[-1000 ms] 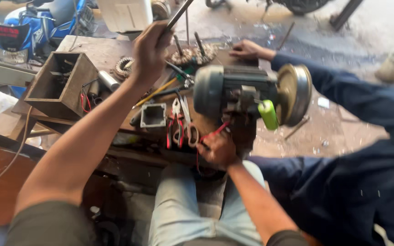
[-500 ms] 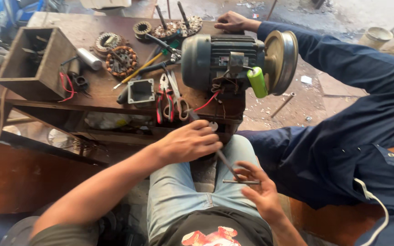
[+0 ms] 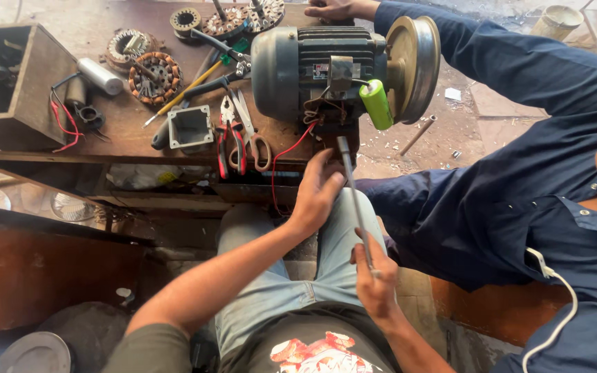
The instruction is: The person is repairing an electric motor by connecting wires and tightening screws on the motor's terminal box. They use a screwdriver and a T-handle wrench to secure the connections.
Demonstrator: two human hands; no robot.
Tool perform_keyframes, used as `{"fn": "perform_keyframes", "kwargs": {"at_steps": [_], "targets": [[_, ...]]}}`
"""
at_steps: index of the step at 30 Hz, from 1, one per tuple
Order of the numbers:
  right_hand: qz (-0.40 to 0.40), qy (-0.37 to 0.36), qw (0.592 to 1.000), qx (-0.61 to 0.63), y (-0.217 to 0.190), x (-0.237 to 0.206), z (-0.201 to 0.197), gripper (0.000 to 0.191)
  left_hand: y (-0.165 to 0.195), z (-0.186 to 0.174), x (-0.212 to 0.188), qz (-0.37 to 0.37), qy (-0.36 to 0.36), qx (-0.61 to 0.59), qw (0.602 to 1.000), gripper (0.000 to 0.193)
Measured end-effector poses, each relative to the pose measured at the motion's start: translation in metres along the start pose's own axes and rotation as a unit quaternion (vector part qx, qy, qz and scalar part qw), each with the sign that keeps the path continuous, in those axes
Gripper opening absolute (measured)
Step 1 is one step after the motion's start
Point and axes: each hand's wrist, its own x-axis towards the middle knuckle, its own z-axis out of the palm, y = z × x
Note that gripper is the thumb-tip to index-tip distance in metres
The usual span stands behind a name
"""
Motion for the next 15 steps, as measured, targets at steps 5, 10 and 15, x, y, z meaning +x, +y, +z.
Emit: {"fn": "perform_keyframes", "kwargs": {"at_steps": [5, 10, 15], "targets": [[-0.194, 0.000, 0.968, -0.156, -0.014, 0.019, 0.021, 0.035, -0.018, -0.002, 0.021, -0.194, 0.044, -0.173, 0.965, 0.027], [-0.218, 0.001, 0.957, -0.192, -0.026, 0.031, 0.027, 0.036, -0.019, -0.012, 0.034, -0.190, 0.054, -0.172, 0.965, 0.022], [-0.215, -0.009, 0.952, -0.220, -0.027, 0.039, 0.029, 0.039, -0.012, -0.013, 0.040, -0.200, 0.054, -0.158, 0.965, 0.021]]}}
